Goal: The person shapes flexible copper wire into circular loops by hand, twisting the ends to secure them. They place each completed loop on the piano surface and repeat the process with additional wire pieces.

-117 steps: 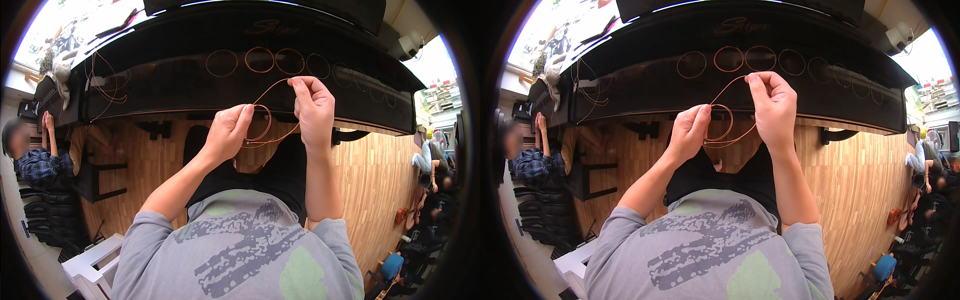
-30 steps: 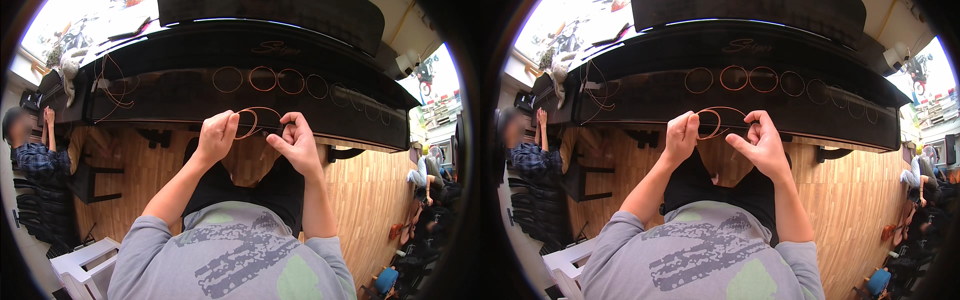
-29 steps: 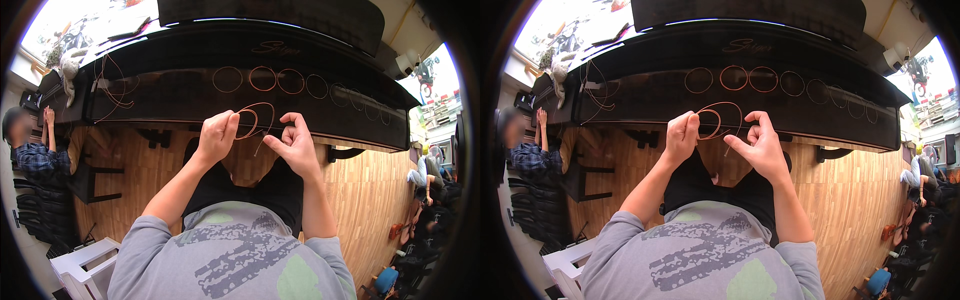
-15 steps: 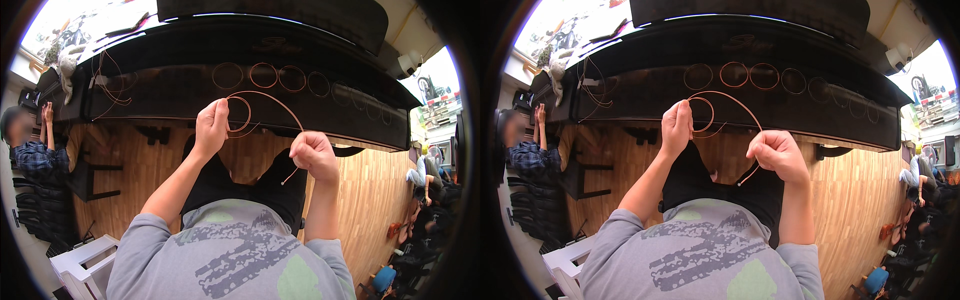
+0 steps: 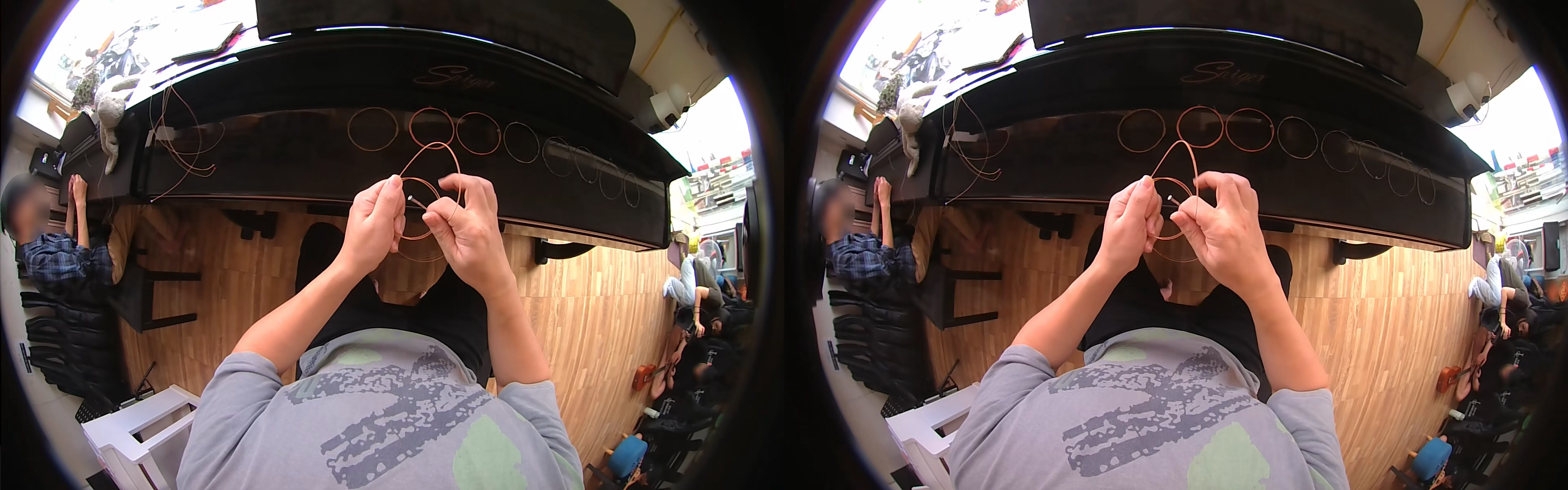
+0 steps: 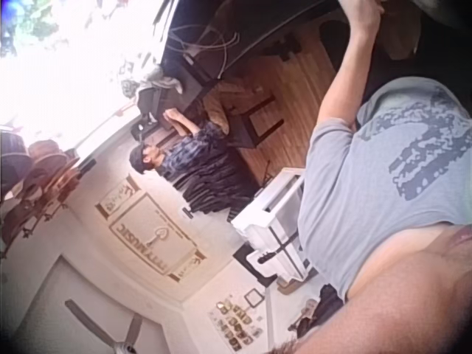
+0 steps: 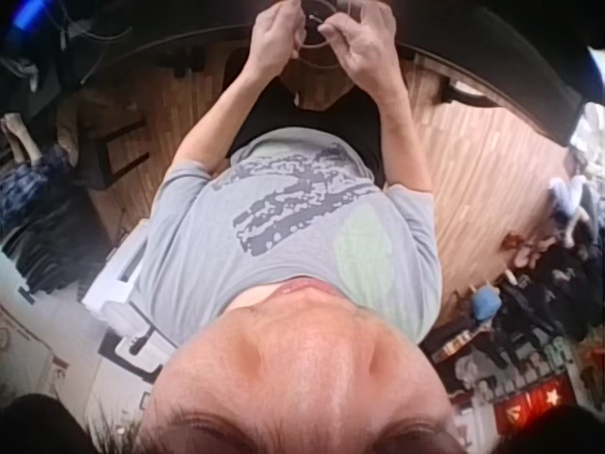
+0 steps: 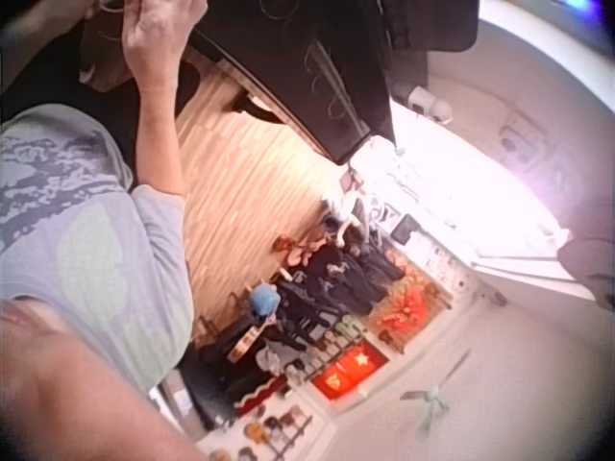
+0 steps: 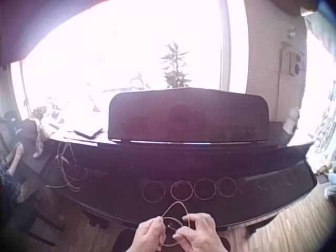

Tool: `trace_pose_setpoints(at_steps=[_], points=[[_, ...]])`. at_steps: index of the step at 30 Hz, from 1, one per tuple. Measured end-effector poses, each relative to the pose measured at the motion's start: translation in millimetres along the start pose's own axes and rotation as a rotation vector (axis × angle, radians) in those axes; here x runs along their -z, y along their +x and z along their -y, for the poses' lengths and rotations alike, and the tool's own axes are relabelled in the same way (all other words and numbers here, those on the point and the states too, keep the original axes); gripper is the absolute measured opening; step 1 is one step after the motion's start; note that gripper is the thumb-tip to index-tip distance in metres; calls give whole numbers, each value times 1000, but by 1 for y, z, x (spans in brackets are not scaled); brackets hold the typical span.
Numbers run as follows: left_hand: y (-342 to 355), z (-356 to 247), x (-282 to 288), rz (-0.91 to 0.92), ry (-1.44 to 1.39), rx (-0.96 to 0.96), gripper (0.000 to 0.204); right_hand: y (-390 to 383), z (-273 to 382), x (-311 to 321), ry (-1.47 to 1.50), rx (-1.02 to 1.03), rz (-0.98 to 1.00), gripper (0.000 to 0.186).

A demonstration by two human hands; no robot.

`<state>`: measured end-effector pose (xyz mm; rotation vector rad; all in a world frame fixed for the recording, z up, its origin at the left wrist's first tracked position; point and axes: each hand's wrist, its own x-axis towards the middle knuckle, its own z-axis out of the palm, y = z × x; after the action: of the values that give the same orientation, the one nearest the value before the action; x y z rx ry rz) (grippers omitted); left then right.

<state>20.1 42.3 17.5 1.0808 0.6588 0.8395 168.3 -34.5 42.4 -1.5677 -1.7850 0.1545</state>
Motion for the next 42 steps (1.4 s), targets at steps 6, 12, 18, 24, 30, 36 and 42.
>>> trace_pose_setpoints(at_steps=[6,12,18,24,30,36,42], points=[[-3,-10,-6,76,-3,-34,42,-5,-8,-2,642,-170,224,21],[2,-12,2,38,-49,-79,42,-14,0,4,630,-188,50,24],[7,-19,19,-1,-1,-170,43,-18,-30,12,447,-232,-103,16],[9,-20,28,-68,113,-225,43,-28,-55,36,875,-556,-188,19],[2,-12,23,-135,339,-236,41,-29,-43,43,1515,-510,29,15],[-3,-7,9,-96,420,-206,42,-6,-7,16,1105,-381,-197,9],[-5,-5,6,-40,271,-123,41,1,-1,-2,448,-178,-102,8]])
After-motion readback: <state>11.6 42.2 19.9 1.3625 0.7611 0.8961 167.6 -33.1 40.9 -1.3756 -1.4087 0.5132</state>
